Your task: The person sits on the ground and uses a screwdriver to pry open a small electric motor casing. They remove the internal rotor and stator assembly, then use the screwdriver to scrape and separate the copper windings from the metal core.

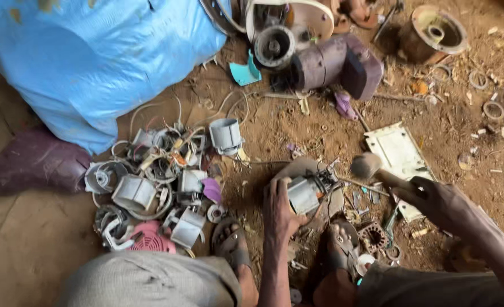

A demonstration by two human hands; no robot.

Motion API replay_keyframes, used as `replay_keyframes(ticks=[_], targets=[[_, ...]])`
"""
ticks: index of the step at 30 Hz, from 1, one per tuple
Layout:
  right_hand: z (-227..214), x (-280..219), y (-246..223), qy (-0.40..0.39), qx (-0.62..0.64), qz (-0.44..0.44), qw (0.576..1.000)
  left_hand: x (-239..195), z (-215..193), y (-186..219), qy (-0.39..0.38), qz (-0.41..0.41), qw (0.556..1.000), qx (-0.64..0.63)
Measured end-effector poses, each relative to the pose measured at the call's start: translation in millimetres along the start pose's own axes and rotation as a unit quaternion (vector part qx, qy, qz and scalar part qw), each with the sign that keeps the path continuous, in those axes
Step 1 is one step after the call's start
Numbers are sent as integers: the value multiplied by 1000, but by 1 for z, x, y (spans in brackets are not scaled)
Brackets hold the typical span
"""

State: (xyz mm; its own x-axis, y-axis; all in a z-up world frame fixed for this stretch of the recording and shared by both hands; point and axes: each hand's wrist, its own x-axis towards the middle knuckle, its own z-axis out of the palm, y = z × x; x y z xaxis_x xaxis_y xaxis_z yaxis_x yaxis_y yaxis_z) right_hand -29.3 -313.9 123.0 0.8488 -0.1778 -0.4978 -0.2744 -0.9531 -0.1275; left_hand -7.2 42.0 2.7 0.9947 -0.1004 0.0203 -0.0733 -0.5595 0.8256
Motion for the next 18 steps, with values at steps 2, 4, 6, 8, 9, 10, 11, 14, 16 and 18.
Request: replay_keyframes(ticks=[2,4,6,8,9,10,11,14,16,18], targets=[[9,25,26,-15,54,37,998,-1,-5,7,-10,2,1000,15],[27,51,52,-21,62,49,997,-1,-8,13,-20,-10,999,28],[52,86,69,-13,25,33,999,2,-7,16,-25,-11,999,40],[76,114,80,20,-414,-130,901,4,-3,16,-26,-10,998,52],[91,122,81,24,-343,-102,933,4,0,15,-34,-16,997,70],[106,126,80,26,-271,-79,959,3,3,14,-41,-26,995,89],[116,128,78,28,-197,-56,978,2,7,13,-47,-36,992,108],[138,110,62,20,-115,-6,993,-1,20,9,-45,-35,976,210],[126,98,41,45,-155,-30,986,1,26,7,-68,-72,977,189],[105,95,6,68,-168,-103,978,3,29,4,-83,-100,976,173]])
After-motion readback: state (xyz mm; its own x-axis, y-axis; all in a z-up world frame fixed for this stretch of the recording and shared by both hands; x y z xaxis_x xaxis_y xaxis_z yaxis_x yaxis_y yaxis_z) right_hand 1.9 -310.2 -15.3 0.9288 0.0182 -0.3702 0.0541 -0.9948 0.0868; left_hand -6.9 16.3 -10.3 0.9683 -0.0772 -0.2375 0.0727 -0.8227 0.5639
